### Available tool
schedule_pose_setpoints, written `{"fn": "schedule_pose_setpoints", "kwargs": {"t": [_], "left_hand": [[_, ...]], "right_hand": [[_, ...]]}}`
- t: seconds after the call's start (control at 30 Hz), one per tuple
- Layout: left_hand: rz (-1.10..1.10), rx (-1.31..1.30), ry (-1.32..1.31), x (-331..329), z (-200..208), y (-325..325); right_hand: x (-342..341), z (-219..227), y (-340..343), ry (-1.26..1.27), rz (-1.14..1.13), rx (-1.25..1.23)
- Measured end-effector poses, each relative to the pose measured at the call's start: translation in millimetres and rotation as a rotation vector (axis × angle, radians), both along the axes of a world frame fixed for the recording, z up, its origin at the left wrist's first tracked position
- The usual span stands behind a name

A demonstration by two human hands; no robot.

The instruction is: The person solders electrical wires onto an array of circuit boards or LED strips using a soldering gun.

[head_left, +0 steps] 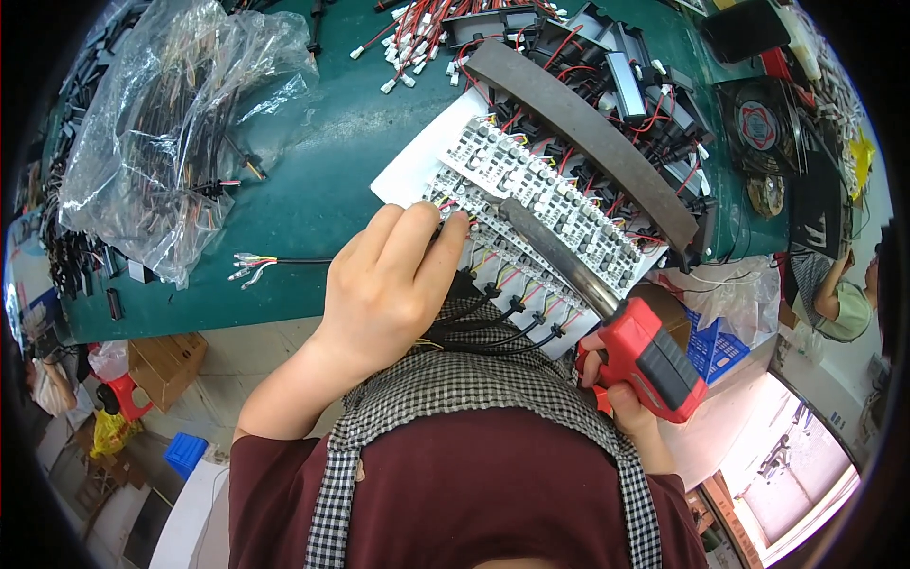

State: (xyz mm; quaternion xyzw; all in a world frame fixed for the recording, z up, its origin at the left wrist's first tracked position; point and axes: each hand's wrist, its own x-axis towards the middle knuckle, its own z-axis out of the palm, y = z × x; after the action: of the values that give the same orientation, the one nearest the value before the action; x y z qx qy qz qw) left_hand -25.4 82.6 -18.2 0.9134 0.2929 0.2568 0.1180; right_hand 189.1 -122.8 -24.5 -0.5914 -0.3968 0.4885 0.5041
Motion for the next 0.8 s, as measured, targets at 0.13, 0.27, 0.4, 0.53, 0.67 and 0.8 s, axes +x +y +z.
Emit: {"fn": "schedule_pose_setpoints", "kwargs": {"t": [0.13,0.27,0.4,0.53,0.67,0.8], "left_hand": [[-0.011,0.067,0.021,0.1,-1.0,-0.5],[-0.022,0.158,0.055,-0.3,-2.9,-0.2],[-0.031,0.216,0.073,0.1,-3.1,0.4],[-0.039,0.200,0.076,-0.4,-3.8,0.2],[-0.035,0.204,0.084,0.0,-3.7,-0.3],[-0.030,0.212,0.091,0.9,-1.6,-0.4]], "right_hand": [[-4.0,3.6,-0.2,0.013,-0.065,-0.047],[4.7,-6.2,-10.8,-0.425,0.103,-0.050],[6.6,-8.9,-10.7,-0.574,0.189,-0.110],[2.2,-9.2,-5.4,-0.387,0.081,-0.051],[-0.9,-10.5,-9.7,-0.310,0.019,-0.072],[-1.8,-15.8,-16.7,-0.226,-0.053,-0.031]]}}
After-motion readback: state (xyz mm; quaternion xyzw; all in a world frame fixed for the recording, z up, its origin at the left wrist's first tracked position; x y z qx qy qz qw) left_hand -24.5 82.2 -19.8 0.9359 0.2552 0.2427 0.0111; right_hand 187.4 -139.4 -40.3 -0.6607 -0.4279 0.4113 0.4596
